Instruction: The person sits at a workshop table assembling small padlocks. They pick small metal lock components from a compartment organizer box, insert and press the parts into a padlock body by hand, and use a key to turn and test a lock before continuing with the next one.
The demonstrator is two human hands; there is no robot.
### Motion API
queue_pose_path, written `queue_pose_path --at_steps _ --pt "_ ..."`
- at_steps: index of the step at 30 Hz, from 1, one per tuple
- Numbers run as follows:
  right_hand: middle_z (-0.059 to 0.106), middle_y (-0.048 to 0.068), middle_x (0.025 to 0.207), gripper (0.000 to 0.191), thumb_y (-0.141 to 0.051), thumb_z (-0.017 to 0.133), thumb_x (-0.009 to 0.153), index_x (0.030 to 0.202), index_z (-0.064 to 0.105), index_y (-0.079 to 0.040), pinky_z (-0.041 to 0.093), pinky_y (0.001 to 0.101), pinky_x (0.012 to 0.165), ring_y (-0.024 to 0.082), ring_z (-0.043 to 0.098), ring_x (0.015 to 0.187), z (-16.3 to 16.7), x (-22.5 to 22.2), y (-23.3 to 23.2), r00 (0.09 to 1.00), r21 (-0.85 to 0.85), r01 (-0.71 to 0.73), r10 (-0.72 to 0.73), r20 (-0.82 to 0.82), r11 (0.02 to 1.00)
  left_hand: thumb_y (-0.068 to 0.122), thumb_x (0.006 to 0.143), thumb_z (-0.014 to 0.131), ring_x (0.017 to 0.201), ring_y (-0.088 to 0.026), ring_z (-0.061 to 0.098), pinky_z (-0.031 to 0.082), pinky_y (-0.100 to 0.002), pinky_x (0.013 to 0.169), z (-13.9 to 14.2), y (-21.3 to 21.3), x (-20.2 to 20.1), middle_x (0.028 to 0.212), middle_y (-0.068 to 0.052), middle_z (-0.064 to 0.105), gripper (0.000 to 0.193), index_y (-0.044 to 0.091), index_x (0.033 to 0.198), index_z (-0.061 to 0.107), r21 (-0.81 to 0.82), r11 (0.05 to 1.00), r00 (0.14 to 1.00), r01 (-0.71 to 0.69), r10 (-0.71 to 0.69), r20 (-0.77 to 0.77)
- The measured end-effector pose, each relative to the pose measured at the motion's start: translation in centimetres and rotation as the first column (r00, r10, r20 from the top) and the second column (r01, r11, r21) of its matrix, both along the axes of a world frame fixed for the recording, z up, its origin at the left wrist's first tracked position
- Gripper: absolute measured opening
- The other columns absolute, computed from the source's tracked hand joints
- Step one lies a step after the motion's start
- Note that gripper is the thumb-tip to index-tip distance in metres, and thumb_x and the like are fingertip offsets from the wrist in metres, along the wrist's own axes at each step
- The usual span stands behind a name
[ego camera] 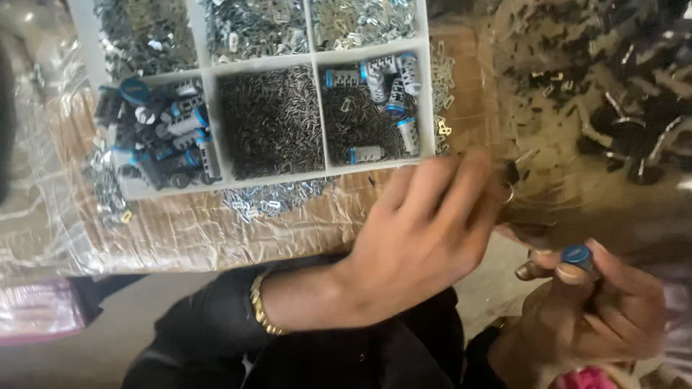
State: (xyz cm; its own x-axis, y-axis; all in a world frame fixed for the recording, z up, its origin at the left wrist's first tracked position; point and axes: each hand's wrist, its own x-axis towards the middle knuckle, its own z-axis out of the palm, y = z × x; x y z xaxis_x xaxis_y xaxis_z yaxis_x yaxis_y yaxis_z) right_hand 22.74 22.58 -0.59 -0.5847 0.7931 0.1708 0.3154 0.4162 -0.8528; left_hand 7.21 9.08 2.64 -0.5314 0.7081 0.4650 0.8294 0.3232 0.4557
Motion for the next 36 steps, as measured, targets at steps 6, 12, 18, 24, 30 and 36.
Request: queue_pose_path --at_steps 6,12,18,24,30,36 --pt "0.068 0.016 0.093 0.011 0.007 0.064 0.108 0.117 0.058 0.003 0.064 0.0277 0.068 0.017 0.072 0.077 -6.1 5.3 -0.5 0.965 -0.169 -0.156 0.114 -0.237 0.973 0.010 0.096 0.073 0.093 -0.021 0.065 0.055 -0.031 0.080 -0.1 -5.4 0.1 0.109 -0.008 0.064 0.028 0.002 0.118 0.059 0.504 0.863 0.521 0.029 -0.443 0.729" --pt "0.075 0.017 0.098 0.033 0.005 0.075 0.092 0.122 0.063 0.000 0.058 0.0234 0.064 0.016 0.073 0.078 -3.4 -0.6 -6.4 0.735 -0.410 -0.679 0.560 -0.383 0.610 0.011 0.101 0.074 0.088 -0.017 0.062 0.053 -0.034 0.076 -4.3 -12.8 6.0 0.106 -0.009 0.064 0.021 0.003 0.114 0.060 0.407 0.817 0.427 -0.409 -0.223 0.876" --pt "0.080 0.015 0.099 0.021 0.002 0.070 0.093 0.113 0.069 -0.002 0.061 0.0312 0.067 0.017 0.077 0.079 -0.9 -2.9 -7.8 0.512 -0.235 -0.856 0.813 -0.276 0.460 0.004 0.089 0.079 0.084 -0.020 0.067 0.053 -0.035 0.070 0.7 -14.5 1.0 0.095 -0.010 0.065 0.018 0.004 0.101 0.065 0.333 0.938 0.461 -0.096 -0.254 0.850" --pt "0.073 0.012 0.096 0.025 -0.016 0.076 0.092 0.107 0.068 0.001 0.059 0.0293 0.064 0.016 0.072 0.079 2.8 -9.8 -4.4 0.737 -0.033 -0.670 0.670 0.090 0.742 0.013 0.100 0.080 0.098 -0.025 0.070 0.060 -0.030 0.078 3.4 -16.6 -3.4 0.112 -0.016 0.063 0.023 -0.002 0.111 0.066 0.053 0.979 0.940 -0.197 0.173 0.295" --pt "0.072 0.013 0.086 0.028 -0.016 0.092 0.077 0.097 0.081 -0.001 0.053 0.0319 0.054 0.020 0.065 0.065 4.3 -18.1 -3.4 0.666 0.613 -0.734 0.492 0.561 0.294 0.014 0.078 0.078 0.093 -0.026 0.064 0.053 -0.037 0.080 0.6 -11.5 -7.3 0.085 -0.007 0.068 0.009 0.009 0.080 0.071 -0.310 0.907 0.952 -0.285 0.231 -0.200" --pt "0.072 0.018 0.113 0.020 -0.004 0.082 0.092 0.110 0.076 0.001 0.060 0.0338 0.076 0.023 0.072 0.095 6.6 -17.6 -3.5 0.625 0.423 -0.778 0.640 0.446 0.464 0.015 0.082 0.076 0.098 -0.025 0.059 0.051 -0.039 0.085 -1.2 -10.9 -8.5 0.090 -0.006 0.066 0.011 0.008 0.085 0.069 -0.194 0.942 0.955 -0.274 0.244 -0.166"
